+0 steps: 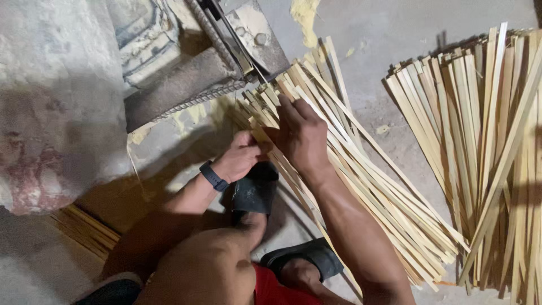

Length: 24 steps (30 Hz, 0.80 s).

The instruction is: The person feeds thin wooden strips into a cutting machine, aligns them, and cuts them to length. The cut pieces are collected and stacked on the floor.

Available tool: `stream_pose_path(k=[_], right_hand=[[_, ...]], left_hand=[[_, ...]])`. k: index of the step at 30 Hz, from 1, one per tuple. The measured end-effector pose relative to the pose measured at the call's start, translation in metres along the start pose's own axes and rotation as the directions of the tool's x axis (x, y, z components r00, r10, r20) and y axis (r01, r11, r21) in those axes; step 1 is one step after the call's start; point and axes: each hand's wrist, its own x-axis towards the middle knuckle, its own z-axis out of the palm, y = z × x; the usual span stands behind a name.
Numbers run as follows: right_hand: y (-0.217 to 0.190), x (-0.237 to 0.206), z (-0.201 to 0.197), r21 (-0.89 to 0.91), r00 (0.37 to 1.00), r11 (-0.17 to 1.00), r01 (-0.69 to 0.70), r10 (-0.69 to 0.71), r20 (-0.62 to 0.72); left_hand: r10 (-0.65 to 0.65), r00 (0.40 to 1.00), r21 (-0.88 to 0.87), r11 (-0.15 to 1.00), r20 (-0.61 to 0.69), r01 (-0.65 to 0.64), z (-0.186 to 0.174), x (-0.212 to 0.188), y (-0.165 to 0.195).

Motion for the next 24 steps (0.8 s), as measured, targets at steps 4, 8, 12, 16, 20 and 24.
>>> stream_pose_path(k=[4,8,12,16,20,24], right_hand=[[-0.003,0.001,0.000,-0.040,0.996,0.995,-0.090,0.091,0.024],[0.002,-0.019,-0.029,-0.090,0.999,0.995,-0.039,0.042,0.035],[0.006,-0.049,-0.047,-0.183,0.996,0.981,0.067,-0.078,-0.053],[0.006,-0.053,-0.032,0.051,0.992,0.992,-0.116,0.113,0.049],[0.004,-0.023,-0.013,-0.061,0.988,0.987,-0.150,0.152,0.028],[-0.002,0.011,0.006,-0.010,0.995,0.996,-0.093,0.093,0.037]], left_hand=[[0.141,0.990,0.122,0.983,-0.004,-0.140,0.005,0.010,0.005],[0.207,0.976,0.197,0.962,-0.065,-0.191,0.020,0.013,0.034],[0.224,0.974,0.170,0.959,0.032,-0.226,0.036,0.015,0.053],[0.216,0.976,0.175,0.961,0.023,-0.217,0.043,0.019,0.053],[0.228,0.972,0.280,0.931,0.048,-0.232,0.033,0.019,0.051],[0.233,0.972,0.149,0.961,0.028,-0.234,0.024,0.019,0.046]])
